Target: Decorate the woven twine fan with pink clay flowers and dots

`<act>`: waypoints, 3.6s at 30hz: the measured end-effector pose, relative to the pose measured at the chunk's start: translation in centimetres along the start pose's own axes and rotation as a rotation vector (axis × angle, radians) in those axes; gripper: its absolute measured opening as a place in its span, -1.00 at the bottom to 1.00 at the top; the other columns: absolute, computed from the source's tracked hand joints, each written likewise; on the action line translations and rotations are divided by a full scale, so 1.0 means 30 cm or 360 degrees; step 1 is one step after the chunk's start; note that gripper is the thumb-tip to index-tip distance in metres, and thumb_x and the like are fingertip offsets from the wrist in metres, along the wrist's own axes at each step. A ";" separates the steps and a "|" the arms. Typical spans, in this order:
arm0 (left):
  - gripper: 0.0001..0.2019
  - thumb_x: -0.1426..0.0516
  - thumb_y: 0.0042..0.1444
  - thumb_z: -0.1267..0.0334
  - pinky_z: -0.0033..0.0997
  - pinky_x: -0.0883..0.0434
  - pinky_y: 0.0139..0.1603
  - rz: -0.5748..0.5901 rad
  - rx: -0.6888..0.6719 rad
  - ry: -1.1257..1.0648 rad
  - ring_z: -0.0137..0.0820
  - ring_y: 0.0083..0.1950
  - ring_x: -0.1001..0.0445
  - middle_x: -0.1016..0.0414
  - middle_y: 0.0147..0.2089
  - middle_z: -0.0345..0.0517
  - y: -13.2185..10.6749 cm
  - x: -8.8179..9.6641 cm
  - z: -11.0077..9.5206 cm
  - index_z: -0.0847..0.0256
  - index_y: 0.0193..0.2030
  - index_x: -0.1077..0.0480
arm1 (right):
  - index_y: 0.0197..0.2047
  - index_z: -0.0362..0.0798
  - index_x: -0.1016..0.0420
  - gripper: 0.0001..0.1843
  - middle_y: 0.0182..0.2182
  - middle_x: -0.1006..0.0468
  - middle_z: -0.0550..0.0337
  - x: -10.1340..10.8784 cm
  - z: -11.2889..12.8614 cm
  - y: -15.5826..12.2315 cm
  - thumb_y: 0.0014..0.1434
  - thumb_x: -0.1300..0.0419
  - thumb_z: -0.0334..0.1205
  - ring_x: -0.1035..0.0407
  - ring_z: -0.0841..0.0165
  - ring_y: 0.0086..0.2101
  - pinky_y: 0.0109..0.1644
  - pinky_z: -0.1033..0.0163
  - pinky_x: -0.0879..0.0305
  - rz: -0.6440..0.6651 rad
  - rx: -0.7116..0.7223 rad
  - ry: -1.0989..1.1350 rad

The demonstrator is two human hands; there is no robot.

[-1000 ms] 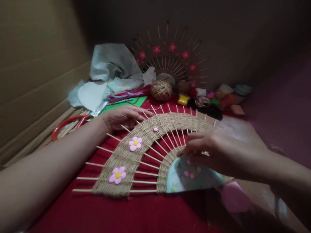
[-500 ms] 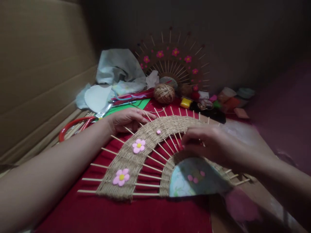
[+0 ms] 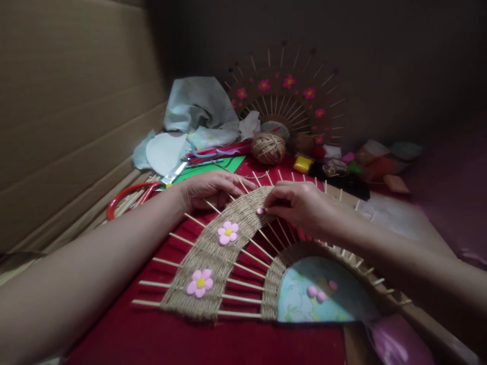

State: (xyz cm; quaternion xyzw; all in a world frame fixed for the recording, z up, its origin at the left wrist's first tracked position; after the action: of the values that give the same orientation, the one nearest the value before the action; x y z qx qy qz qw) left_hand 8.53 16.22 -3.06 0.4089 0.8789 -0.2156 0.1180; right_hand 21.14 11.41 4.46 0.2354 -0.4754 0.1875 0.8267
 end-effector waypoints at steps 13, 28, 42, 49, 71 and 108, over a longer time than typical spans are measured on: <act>-0.59 -0.11 0.01 0.54 -0.32 -0.47 -0.18 -0.0003 -0.0024 -0.0004 -0.25 -0.18 -0.55 -0.53 -0.11 0.19 0.003 0.000 -0.007 0.37 0.05 -0.37 | -0.36 -0.09 -0.60 -0.83 -0.42 -0.55 0.16 -0.002 0.011 -0.032 0.14 -0.15 -0.38 -0.41 0.43 -0.40 -0.30 0.33 -0.33 -0.0099 0.0143 -0.0034; -0.61 -0.09 0.01 0.56 -0.36 -0.47 -0.18 -0.0002 -0.0020 -0.0019 -0.28 -0.20 -0.55 -0.55 -0.14 0.15 -0.001 -0.001 -0.006 0.37 0.02 -0.39 | -0.20 -0.05 -0.58 -0.69 -0.37 -0.48 0.07 -0.022 0.039 -0.073 0.25 0.01 -0.34 -0.35 0.36 -0.36 -0.29 0.25 -0.25 0.0022 0.0278 -0.0363; -0.60 -0.09 0.01 0.56 -0.38 -0.48 -0.23 0.0002 -0.0022 -0.0030 -0.28 -0.22 -0.56 -0.54 -0.13 0.16 0.001 -0.001 -0.007 0.38 0.05 -0.37 | -0.09 -0.03 -0.52 -0.64 -0.33 -0.49 0.09 -0.026 0.038 -0.090 0.22 0.06 -0.41 -0.36 0.38 -0.37 -0.32 0.29 -0.26 -0.0021 0.0323 -0.0392; -0.63 -0.10 0.00 0.58 -0.42 -0.47 -0.27 0.0023 -0.0040 -0.0049 -0.33 -0.31 -0.56 -0.58 -0.26 0.09 0.005 -0.001 -0.010 0.39 -0.01 -0.40 | -0.14 -0.10 -0.56 -0.65 -0.33 -0.50 0.04 -0.009 0.042 -0.088 0.18 0.02 -0.44 -0.39 0.34 -0.34 -0.27 0.25 -0.30 -0.0043 0.0255 -0.0283; -0.63 -0.12 0.00 0.55 -0.40 -0.48 -0.21 -0.0091 0.0019 0.0008 -0.29 -0.22 -0.56 -0.56 -0.17 0.12 -0.001 0.011 -0.011 0.38 -0.01 -0.41 | -0.40 -0.06 -0.42 -0.77 -0.43 -0.39 0.19 0.027 0.018 -0.376 0.24 -0.01 -0.28 -0.25 0.46 -0.47 -0.44 0.31 -0.13 0.0627 -0.0049 -0.0087; -0.61 -0.10 -0.03 0.57 -0.38 -0.45 -0.23 -0.0048 0.0017 -0.0030 -0.31 -0.27 -0.55 -0.56 -0.22 0.11 -0.001 -0.005 -0.005 0.36 0.00 -0.39 | -0.33 -0.14 -0.60 -0.84 -0.41 -0.51 0.14 0.014 0.004 -0.015 0.12 -0.16 -0.42 -0.37 0.45 -0.40 -0.30 0.36 -0.28 -0.0074 0.0248 -0.0076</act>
State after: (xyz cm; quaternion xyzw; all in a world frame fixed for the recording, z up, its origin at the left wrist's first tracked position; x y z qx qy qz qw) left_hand 8.59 16.18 -2.88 0.3941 0.8827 -0.2258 0.1208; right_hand 21.50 11.01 4.78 0.3144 -0.4733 0.1990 0.7985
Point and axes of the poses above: each hand's wrist, its own y-axis towards the middle knuckle, its own x-axis out of the back of the hand, z = x × y, the point moved 7 cm from there along y, towards the middle knuckle
